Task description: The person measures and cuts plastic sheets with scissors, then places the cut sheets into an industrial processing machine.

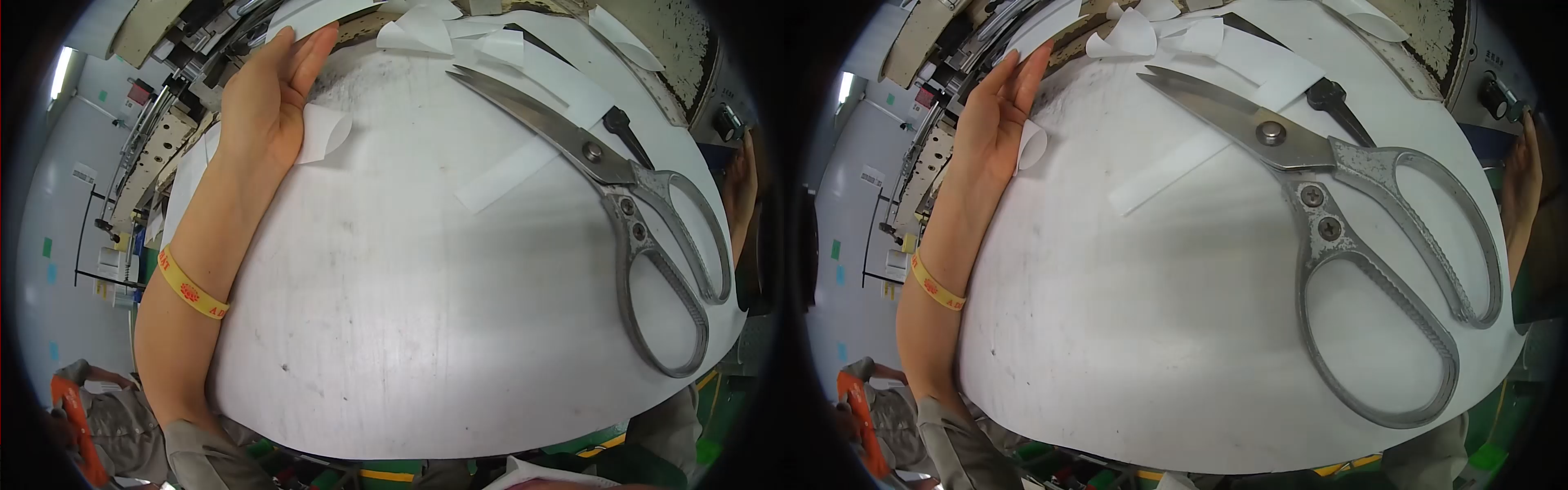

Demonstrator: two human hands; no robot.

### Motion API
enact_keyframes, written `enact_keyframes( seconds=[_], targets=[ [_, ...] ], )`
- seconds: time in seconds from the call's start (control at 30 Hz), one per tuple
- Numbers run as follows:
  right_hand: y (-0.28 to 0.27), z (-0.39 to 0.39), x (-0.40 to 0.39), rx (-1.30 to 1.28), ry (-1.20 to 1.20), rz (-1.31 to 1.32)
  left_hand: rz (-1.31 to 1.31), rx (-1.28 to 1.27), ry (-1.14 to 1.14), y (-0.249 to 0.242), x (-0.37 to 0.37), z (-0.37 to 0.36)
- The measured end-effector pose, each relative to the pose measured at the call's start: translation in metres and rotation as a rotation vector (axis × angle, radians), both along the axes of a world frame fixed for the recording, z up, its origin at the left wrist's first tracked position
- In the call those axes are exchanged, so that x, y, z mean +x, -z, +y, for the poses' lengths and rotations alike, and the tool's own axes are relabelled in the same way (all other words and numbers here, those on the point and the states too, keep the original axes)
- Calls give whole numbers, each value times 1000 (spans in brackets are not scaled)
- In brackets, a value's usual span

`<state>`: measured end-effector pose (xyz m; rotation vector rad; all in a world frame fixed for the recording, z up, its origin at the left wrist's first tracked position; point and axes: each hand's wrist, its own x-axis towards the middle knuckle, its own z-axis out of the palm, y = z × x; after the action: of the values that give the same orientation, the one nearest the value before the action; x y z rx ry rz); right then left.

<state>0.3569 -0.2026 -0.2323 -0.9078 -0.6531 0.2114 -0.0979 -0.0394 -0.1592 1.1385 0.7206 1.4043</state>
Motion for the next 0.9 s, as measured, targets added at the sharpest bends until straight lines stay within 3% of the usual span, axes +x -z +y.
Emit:
enact_keyframes(
  seconds=[0.3,0.47,0.67,0.77,0.9],
  targets=[
    [0,2,-6,61,94,149,-39,-21,-32,0,0,0],
    [0,1,1,78,-40,184,-72,-36,20,0,-6,0],
    [9,-13,25,54,-20,178,7,-127,67,-7,-15,-23],
    [-8,-34,13,80,38,221,87,-212,2,-26,-29,-56],
    [-43,-94,-36,-92,98,6,129,-374,-5,-45,-48,-130]
  ],
)
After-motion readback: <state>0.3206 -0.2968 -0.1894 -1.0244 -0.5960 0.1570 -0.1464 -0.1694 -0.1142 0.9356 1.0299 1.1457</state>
